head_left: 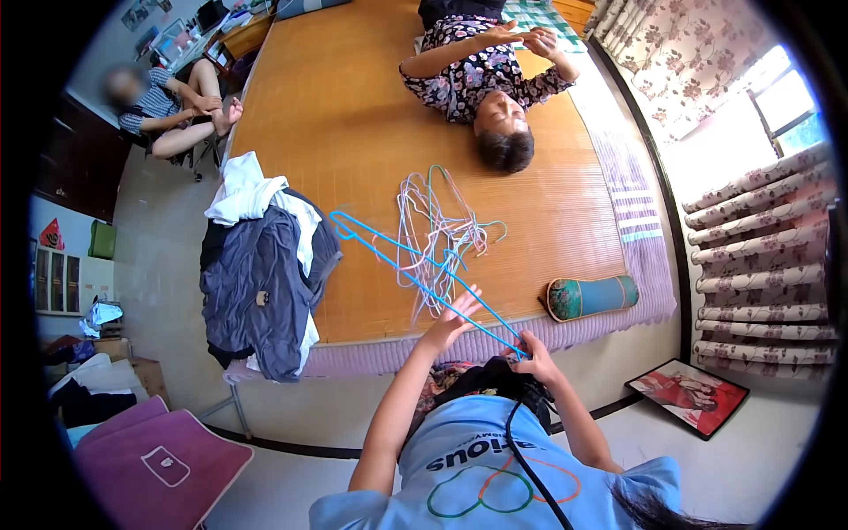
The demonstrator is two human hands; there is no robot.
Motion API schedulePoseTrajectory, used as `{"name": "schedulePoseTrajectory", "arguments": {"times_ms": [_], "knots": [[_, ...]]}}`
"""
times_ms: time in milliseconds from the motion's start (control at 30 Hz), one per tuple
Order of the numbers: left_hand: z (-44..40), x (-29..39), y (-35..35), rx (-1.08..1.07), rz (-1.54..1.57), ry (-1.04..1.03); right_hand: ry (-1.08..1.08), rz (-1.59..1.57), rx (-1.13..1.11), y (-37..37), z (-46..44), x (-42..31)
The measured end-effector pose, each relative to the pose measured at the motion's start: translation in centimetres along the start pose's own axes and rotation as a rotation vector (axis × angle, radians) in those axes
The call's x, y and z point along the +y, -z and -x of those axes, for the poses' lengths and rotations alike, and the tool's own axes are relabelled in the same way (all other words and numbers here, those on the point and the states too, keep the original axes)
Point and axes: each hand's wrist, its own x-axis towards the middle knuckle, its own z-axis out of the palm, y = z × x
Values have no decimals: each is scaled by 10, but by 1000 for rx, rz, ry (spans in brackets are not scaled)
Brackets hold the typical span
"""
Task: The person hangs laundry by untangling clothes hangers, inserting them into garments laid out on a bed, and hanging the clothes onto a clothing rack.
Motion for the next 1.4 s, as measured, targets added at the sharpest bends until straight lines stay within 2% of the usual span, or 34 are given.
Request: {"name": "schedulePoseTrajectory", "arguments": {"times_ms": [67,133,200,267,367,400,467,533,600,633,733,800,867,933,967,1000,1067,1133,1200,1233,1333,1367,1400], "knots": [[5,9,-6,-123,44,-88,34,11,-23,0,2,-3],[10,17,-16,-124,84,-113,65,57,-92,2,1,-3],[17,26,-32,-143,226,-232,61,97,-135,3,-1,-7],[22,31,-41,-84,243,-270,28,3,-251,2,-4,-17],[24,33,-58,110,257,-405,-63,-88,-411,9,-15,-20],[20,31,-60,116,259,-414,-78,-142,-491,11,-19,-21],[9,31,-62,441,48,-334,-47,-200,-560,16,-30,-12],[5,51,-80,518,108,-367,-105,-204,-682,16,-37,-16],[-1,54,-78,676,-16,-299,-114,-179,-704,14,-39,-24],[-6,49,-75,733,-90,-382,-123,-123,-702,11,-40,-29],[-13,39,-69,843,-123,-401,-80,-76,-669,-1,-39,-42],[-15,39,-74,853,-125,-456,-302,-213,-414,-11,-36,-59],[-14,46,-82,832,-123,-453,-339,-313,-374,-18,-36,-71],[-13,52,-79,826,-149,-432,-313,-137,-354,-19,-37,-77],[-12,53,-79,775,-99,-393,-234,4,-343,-21,-36,-78],[-8,57,-81,722,-52,-355,-234,7,-342,-20,-36,-75],[0,45,-65,654,-44,-402,-90,143,-321,-16,-38,-67],[25,49,-53,581,-441,-409,-58,95,-246,-14,-33,-72],[58,67,-50,555,-571,-380,109,459,-161,-4,-34,-71],[67,70,-43,601,-636,-320,100,469,-187,-3,-34,-74],[77,73,-31,762,-952,-383,-2,324,-233,-7,-33,-79],[73,68,-25,763,-954,-384,-1,273,-229,-7,-33,-77],[66,60,-17,781,-988,-481,1,273,-232,-9,-32,-81]]}}
